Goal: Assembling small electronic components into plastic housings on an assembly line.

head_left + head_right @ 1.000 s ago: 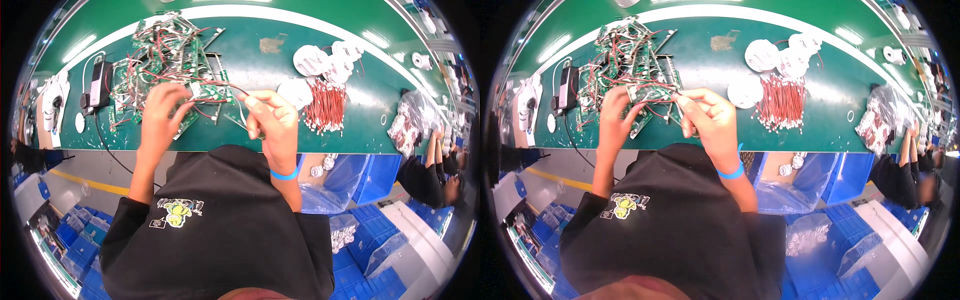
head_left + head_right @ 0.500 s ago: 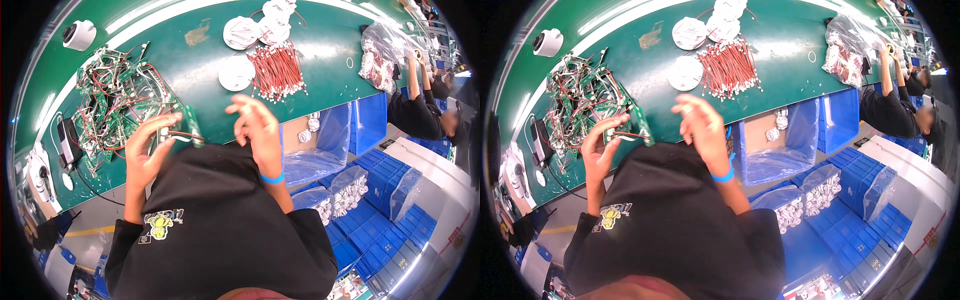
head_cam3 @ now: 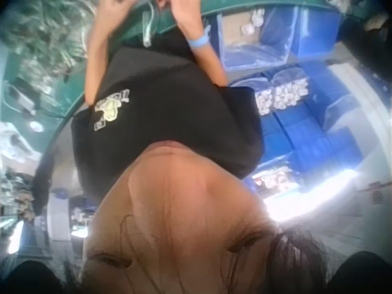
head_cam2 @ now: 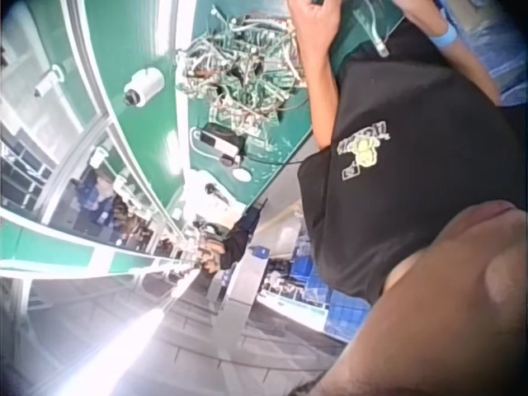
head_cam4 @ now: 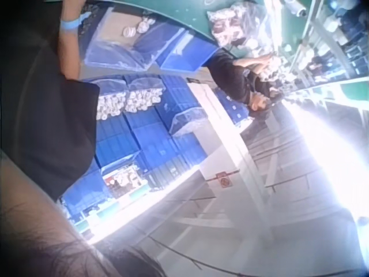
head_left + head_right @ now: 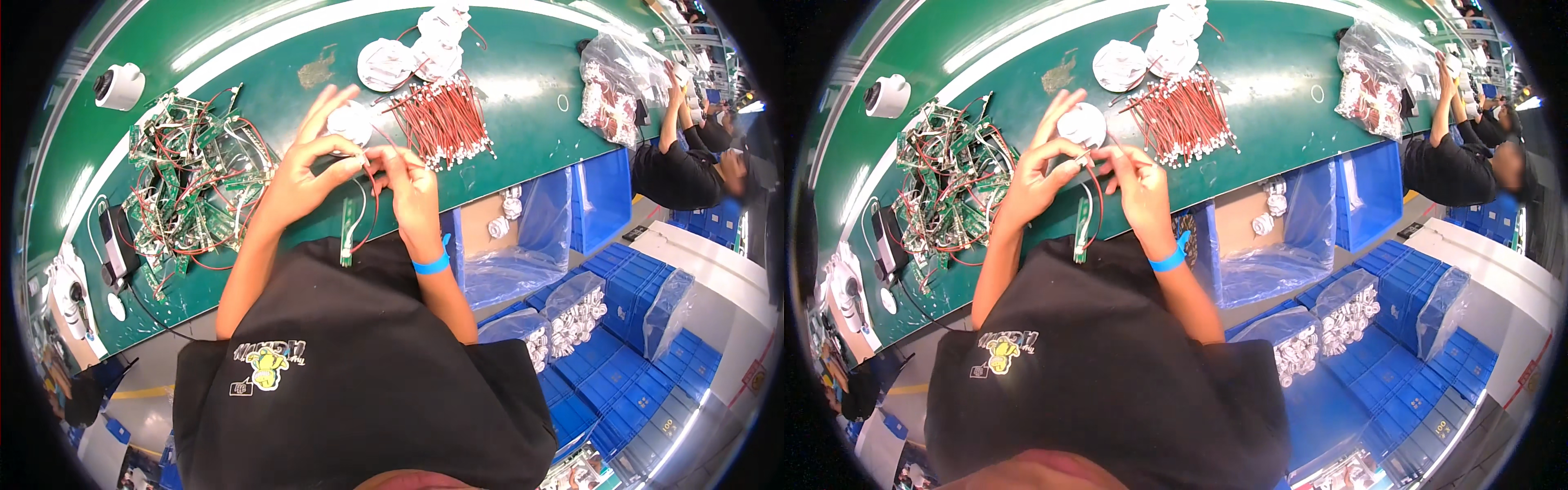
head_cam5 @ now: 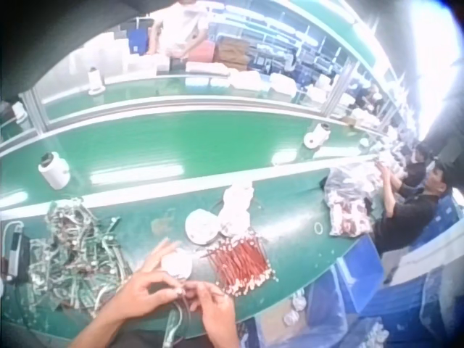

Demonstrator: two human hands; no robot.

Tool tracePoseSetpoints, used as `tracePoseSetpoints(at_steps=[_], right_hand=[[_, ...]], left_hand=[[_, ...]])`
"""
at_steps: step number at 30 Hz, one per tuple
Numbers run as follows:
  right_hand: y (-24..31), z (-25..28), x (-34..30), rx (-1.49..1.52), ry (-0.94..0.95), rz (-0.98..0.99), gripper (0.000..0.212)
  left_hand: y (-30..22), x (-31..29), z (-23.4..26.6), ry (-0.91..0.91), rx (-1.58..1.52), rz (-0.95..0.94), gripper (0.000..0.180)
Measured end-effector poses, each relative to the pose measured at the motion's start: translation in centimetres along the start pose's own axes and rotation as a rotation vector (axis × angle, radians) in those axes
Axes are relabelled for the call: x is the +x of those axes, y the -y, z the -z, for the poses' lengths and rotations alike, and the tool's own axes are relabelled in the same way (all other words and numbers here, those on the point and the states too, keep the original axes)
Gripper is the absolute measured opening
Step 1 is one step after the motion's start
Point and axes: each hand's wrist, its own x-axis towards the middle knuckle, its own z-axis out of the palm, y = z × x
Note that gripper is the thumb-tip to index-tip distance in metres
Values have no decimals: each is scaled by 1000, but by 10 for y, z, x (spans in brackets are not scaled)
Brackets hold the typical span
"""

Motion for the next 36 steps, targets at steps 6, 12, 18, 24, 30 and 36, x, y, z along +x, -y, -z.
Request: tracePoseSetpoints(at_steps=[6, 12, 18, 24, 30, 36], right_hand=[[18, 11, -29, -351, -211, 318, 22], [28, 40, -37, -434, -199, 337, 22], [53, 24, -33, -73, -282, 396, 17], [31, 14, 0, 137, -178, 574, 20], [34, 3, 13, 527, 211, 367, 22], [46, -7, 2, 332, 275, 163, 29]], left_hand=[[-22, -22, -12, -26, 137, 151, 23], [-18, -24, -15, -73, 119, 51, 20], [-13, -24, -14, -74, 68, 33, 19], [-11, -29, -11, -191, -20, -77, 20], [-34, -37, 2, -133, -696, 173, 33], [-43, -36, 1, -210, -877, 404, 39]])
